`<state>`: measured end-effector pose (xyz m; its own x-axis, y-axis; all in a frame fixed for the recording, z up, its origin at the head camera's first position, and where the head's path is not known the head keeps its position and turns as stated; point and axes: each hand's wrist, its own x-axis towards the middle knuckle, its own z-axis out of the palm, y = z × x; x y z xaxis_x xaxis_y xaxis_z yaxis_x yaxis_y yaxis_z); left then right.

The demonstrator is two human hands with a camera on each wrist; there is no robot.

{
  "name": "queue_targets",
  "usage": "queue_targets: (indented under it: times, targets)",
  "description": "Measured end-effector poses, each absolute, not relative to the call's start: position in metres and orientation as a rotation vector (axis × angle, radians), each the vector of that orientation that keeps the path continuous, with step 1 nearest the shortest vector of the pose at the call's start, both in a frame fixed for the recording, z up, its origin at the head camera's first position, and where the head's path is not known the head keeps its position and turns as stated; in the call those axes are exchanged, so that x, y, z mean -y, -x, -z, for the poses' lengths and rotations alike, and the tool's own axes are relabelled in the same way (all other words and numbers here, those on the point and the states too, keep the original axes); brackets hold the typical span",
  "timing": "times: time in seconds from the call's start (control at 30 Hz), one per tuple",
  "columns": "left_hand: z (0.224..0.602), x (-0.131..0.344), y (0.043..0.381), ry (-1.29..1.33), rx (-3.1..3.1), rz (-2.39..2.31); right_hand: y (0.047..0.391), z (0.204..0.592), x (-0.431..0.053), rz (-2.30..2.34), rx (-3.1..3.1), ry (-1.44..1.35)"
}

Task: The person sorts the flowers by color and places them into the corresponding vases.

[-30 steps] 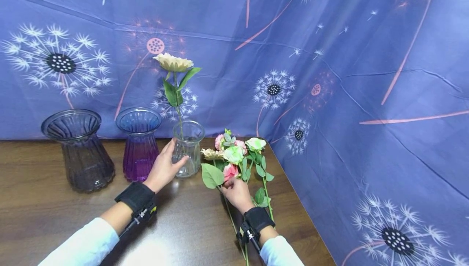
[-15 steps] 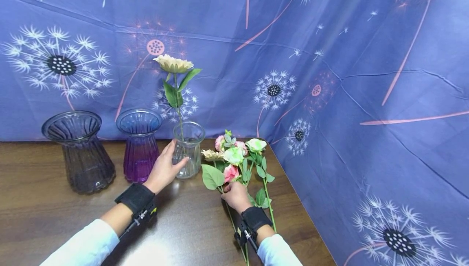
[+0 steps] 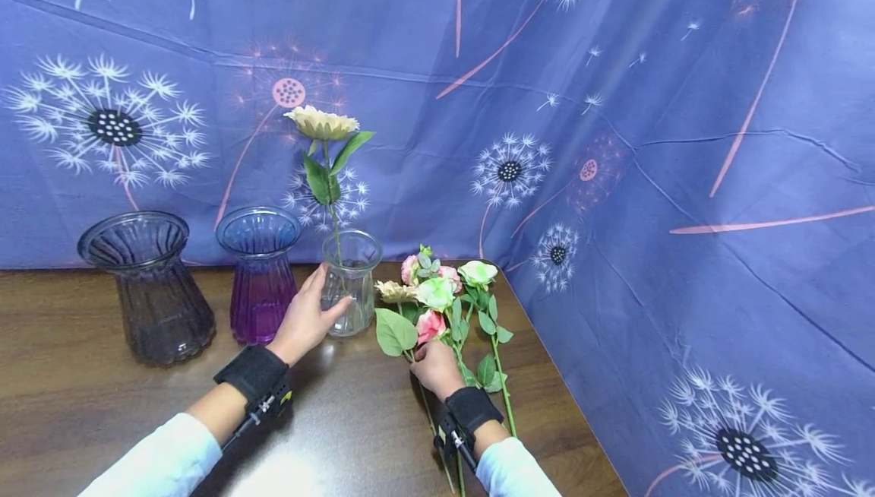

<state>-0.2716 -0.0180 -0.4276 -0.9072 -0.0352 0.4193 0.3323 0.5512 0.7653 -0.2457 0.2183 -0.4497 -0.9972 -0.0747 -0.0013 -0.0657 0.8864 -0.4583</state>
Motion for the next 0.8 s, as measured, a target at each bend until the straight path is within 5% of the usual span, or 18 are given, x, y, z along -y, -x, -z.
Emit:
queue_targets:
  times: [0.8]
  targets:
    - [0.4275,0.0183,0.2709,0.258,2.390,1.288,0.2442,0.4494,-0.2185,0.855,-3.111,0.138]
